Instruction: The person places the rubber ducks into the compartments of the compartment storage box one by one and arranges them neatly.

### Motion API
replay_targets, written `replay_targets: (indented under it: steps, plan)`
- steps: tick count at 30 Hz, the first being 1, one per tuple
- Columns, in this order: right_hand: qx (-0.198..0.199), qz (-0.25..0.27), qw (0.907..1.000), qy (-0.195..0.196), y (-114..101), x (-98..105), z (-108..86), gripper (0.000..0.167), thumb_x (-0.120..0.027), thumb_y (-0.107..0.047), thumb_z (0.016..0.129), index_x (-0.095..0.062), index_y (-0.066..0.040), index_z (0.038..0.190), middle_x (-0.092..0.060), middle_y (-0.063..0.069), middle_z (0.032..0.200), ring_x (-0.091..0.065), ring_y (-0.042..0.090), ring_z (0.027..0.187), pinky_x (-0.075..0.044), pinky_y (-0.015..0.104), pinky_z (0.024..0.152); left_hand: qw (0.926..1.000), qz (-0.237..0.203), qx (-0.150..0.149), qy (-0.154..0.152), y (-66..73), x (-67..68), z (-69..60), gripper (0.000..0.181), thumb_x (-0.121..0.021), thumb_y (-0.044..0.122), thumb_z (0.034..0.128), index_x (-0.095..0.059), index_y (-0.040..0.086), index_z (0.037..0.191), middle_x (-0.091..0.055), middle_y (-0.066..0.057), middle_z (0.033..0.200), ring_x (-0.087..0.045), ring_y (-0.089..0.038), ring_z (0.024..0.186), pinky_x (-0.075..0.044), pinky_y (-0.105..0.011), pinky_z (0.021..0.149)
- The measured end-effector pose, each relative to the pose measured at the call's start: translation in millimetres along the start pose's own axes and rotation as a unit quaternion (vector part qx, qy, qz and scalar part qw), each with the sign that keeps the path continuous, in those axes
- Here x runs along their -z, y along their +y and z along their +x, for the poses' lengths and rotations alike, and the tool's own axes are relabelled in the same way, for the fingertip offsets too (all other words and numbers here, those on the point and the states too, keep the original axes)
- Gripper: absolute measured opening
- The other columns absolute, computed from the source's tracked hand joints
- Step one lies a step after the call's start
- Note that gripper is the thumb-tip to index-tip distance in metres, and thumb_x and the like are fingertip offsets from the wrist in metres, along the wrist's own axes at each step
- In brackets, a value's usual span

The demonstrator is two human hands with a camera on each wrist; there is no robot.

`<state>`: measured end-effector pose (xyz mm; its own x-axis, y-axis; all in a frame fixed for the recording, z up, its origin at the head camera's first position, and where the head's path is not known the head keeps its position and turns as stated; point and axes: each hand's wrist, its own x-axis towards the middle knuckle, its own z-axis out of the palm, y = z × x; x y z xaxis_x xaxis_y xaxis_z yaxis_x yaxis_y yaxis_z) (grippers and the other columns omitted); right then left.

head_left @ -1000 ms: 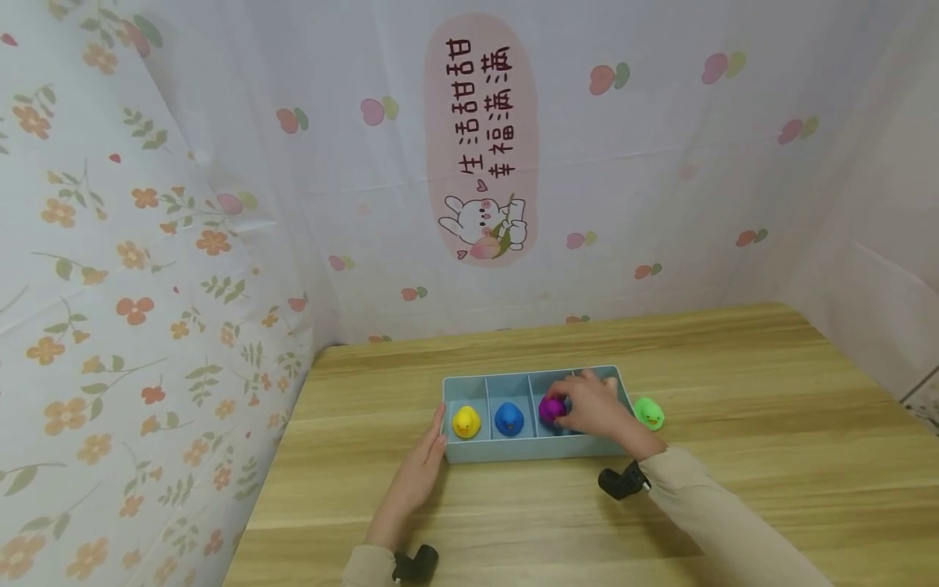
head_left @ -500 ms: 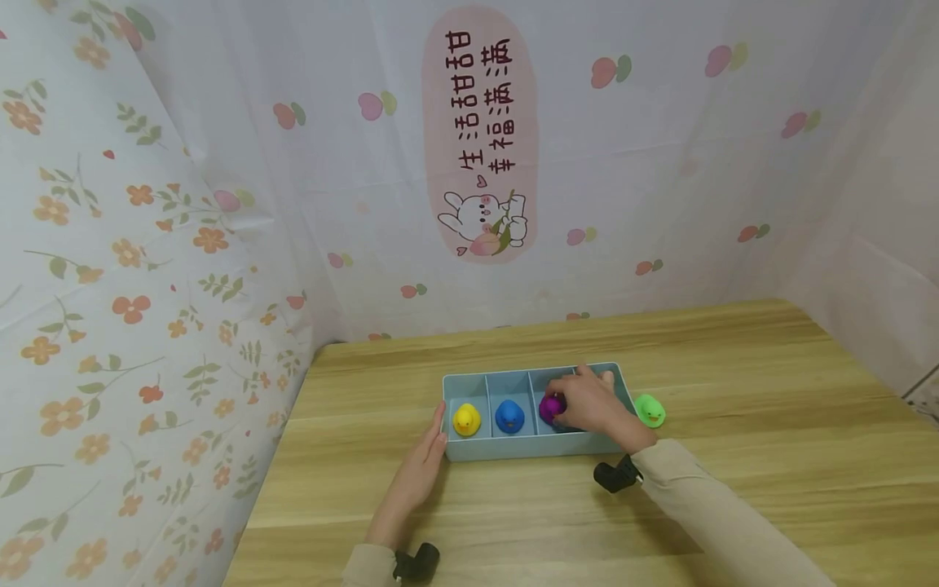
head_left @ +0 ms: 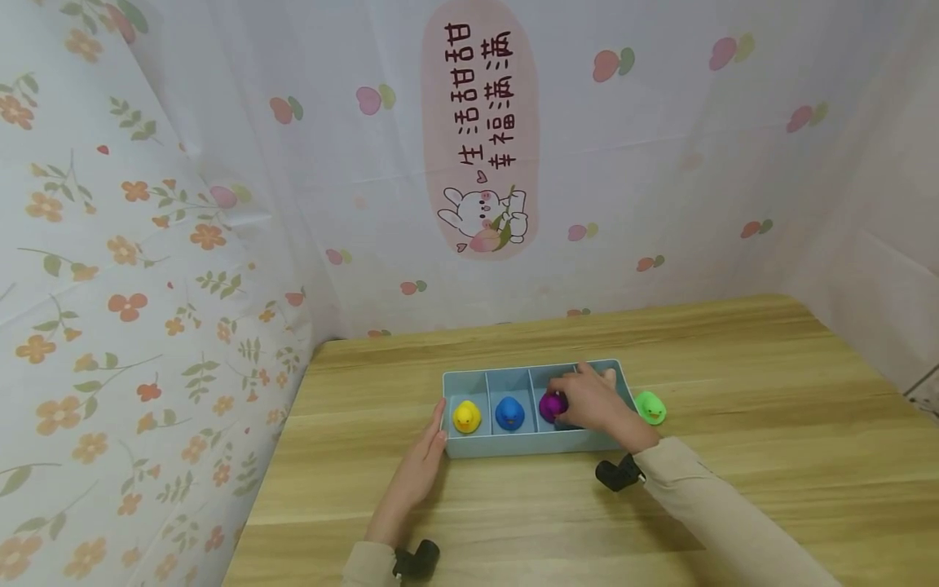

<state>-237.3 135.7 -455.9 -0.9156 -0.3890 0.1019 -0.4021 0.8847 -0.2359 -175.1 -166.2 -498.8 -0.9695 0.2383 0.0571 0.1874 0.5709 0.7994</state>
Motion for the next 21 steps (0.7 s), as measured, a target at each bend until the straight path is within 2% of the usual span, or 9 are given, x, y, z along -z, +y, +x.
replay_targets:
  steps: [11, 21]
  plan:
    - [-0.011, 0.037, 0.9992, 0.012, 1.4, 8.4, -5.7, 0.035, -0.086, -0.023, 0.067, -0.074, -0.018, 0.099, -0.072, -0.001, 0.095, -0.049, 0.027, 0.1, -0.025, 0.045, 0.069, 1.0, -0.005, 0.001, -0.005, -0.5, -0.6, 1.2, 0.05, -0.029, 0.023, 0.1059, -0.016, 0.018, 0.154, -0.02, -0.01, 0.158, -0.026, -0.037, 0.142, -0.021, -0.056, 0.116]
    - [-0.013, 0.084, 0.9954, 0.043, 5.8, 20.9, -8.9, 0.028, -0.082, -0.021, 0.073, -0.075, -0.015, 0.099, -0.072, -0.001, 0.1, -0.052, 0.022, 0.092, -0.026, 0.047, 0.074, 1.0, 0.002, -0.003, -0.006, -0.5, 0.3, 1.8, 0.05, -0.029, 0.023, 0.106, -0.017, 0.017, 0.154, -0.02, -0.01, 0.158, -0.026, -0.037, 0.142, -0.021, -0.055, 0.116]
